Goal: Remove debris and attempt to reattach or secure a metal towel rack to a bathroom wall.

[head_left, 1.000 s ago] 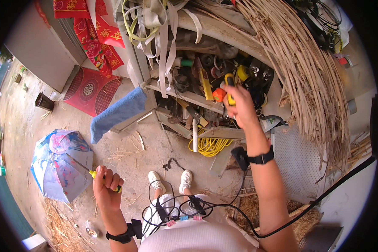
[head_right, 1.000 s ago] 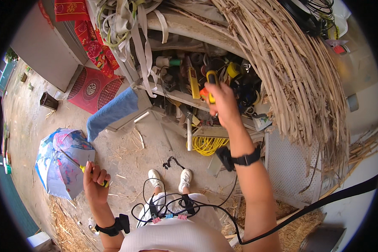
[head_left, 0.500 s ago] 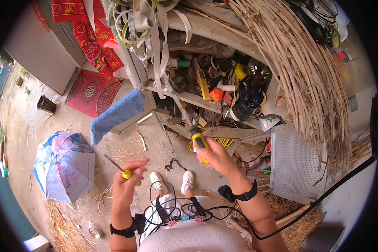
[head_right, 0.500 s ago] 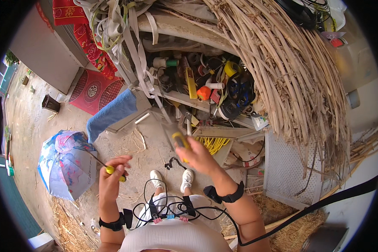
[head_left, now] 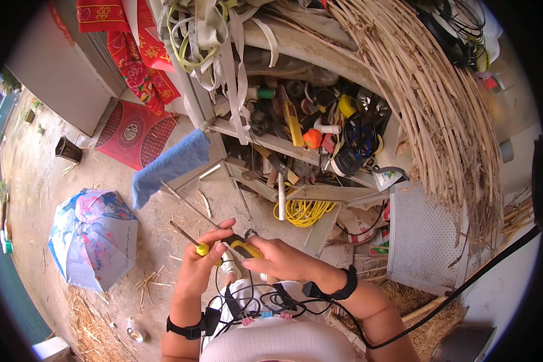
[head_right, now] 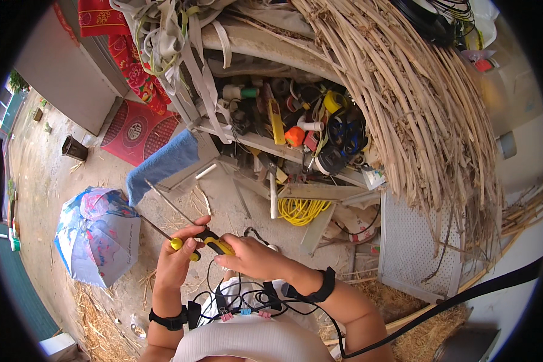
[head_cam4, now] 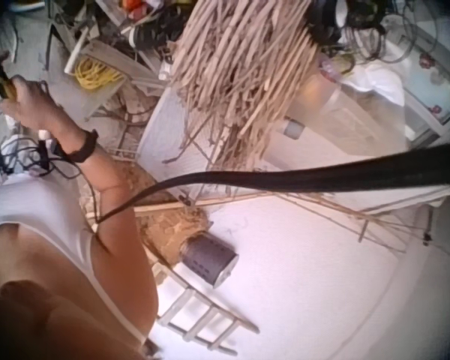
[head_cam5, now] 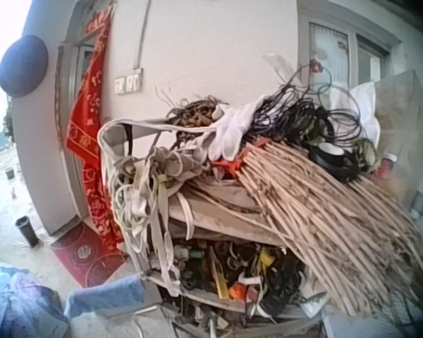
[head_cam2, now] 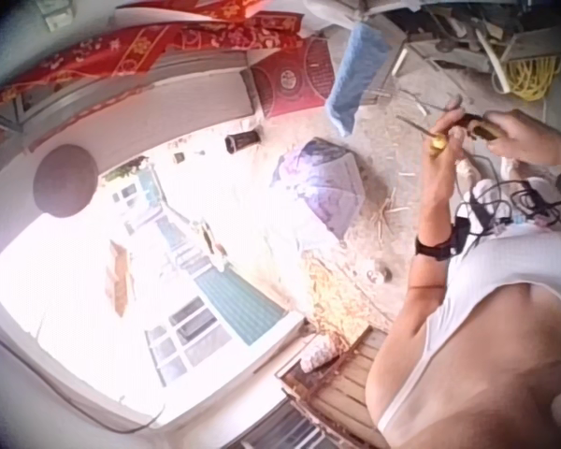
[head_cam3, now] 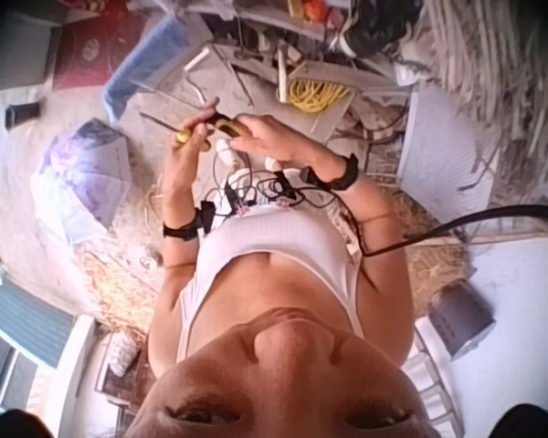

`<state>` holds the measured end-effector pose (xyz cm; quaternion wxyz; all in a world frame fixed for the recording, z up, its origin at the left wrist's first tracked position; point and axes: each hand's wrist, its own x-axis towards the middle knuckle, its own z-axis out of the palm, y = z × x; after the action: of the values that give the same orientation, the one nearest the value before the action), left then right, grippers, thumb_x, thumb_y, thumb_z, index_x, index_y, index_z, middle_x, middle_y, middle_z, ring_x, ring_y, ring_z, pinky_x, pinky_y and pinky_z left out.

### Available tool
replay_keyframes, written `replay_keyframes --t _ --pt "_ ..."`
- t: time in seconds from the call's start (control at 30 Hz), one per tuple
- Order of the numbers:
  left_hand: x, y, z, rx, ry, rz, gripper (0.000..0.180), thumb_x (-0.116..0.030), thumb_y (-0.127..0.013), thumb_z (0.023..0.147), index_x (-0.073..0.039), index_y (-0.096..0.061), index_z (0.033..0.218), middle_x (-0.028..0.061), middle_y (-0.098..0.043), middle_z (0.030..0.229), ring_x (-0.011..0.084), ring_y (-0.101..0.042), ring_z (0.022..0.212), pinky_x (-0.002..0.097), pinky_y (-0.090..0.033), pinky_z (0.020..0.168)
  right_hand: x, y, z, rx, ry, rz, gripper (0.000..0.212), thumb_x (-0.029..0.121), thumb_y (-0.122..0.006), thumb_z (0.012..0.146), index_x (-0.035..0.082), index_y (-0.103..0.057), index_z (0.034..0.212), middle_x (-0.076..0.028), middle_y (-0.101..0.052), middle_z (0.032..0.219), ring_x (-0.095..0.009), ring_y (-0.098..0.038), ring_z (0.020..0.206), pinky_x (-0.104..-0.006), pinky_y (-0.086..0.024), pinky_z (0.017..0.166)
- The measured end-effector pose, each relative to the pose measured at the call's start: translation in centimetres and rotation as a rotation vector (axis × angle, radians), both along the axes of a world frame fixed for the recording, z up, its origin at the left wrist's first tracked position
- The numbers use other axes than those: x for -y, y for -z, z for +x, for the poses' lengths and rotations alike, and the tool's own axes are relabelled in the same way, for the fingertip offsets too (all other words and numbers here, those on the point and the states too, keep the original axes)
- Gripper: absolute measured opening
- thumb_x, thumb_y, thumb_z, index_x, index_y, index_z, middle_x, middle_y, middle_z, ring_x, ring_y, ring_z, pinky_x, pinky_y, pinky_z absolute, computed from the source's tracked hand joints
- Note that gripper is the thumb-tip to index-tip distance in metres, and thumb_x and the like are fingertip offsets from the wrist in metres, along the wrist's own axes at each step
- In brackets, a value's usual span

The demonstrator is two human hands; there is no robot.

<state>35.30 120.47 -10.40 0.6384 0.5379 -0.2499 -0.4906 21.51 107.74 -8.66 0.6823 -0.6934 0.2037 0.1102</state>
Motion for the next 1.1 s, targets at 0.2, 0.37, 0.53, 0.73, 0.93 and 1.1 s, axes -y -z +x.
replay_keyframes --t 0.2,0.37,0.53,0.73,0.93,1.1 --pt "-0.4 -0.1 0.6 -0.080 -0.145 0.034 0.023 -0.011 -0.054 0.081 0.002 -0.054 0.100 0.0125 -0.056 0.101 0.0195 -0.053 0.092 0.0296 -0.043 0.077 -0.5 1.4 1.5 0.137 -0.125 -0.133 0.039 0.035 -0.049 0.083 -0.003 -0.045 0.091 -0.016 -0.055 0.066 -0.025 -0.059 0.063 -0.0326 -0.043 0.055" --pt "-2.2 -1.3 2.6 0.032 -0.320 0.042 0.018 -0.005 -0.049 0.080 0.003 -0.054 0.096 0.0104 -0.057 0.091 0.0196 -0.058 0.078 0.0299 -0.046 0.071 7.3 2.2 3.0 0.189 0.371 -0.576 0.019 0.021 -0.052 0.082 0.003 -0.056 0.087 -0.005 -0.058 0.070 -0.014 -0.053 0.058 -0.0277 -0.044 0.055" --pt "-5.1 -3.2 4.3 0.020 -0.457 -0.017 0.011 -0.008 -0.048 0.084 0.000 -0.052 0.091 0.0096 -0.057 0.088 0.0164 -0.057 0.071 0.0264 -0.046 0.065 16.8 1.9 7.2 -0.119 0.609 -1.240 0.019 0.023 -0.050 0.080 0.008 -0.058 0.087 -0.013 -0.060 0.079 -0.030 -0.057 0.077 -0.0377 -0.045 0.064" --pt "-7.6 -3.8 4.8 0.007 -0.558 -0.091 0.010 -0.009 -0.049 0.084 -0.003 -0.052 0.091 0.0090 -0.057 0.086 0.0168 -0.057 0.069 0.0263 -0.047 0.063 21.4 3.7 12.2 -0.438 0.592 -1.322 0.020 0.026 -0.055 0.076 0.012 -0.059 0.090 -0.010 -0.060 0.094 -0.028 -0.056 0.093 -0.0380 -0.047 0.072" --pt "-9.9 -3.9 5.3 0.040 -0.695 -0.079 0.009 -0.007 -0.050 0.083 0.000 -0.052 0.089 0.0101 -0.057 0.085 0.0163 -0.059 0.067 0.0250 -0.048 0.062 22.9 3.2 14.1 -0.602 0.515 -1.206 0.037 0.036 -0.060 0.069 0.010 -0.061 0.096 -0.012 -0.057 0.103 -0.027 -0.054 0.096 -0.0373 -0.045 0.076" --pt "-10.0 -4.1 5.4 0.034 -0.714 -0.069 0.008 -0.007 -0.049 0.083 0.000 -0.051 0.088 0.0098 -0.057 0.085 0.0161 -0.058 0.067 0.0252 -0.047 0.063 23.7 2.5 14.0 -0.668 0.542 -1.055 0.044 0.039 -0.050 0.074 0.011 -0.054 0.108 -0.010 -0.051 0.115 -0.024 -0.049 0.106 -0.0386 -0.044 0.079"
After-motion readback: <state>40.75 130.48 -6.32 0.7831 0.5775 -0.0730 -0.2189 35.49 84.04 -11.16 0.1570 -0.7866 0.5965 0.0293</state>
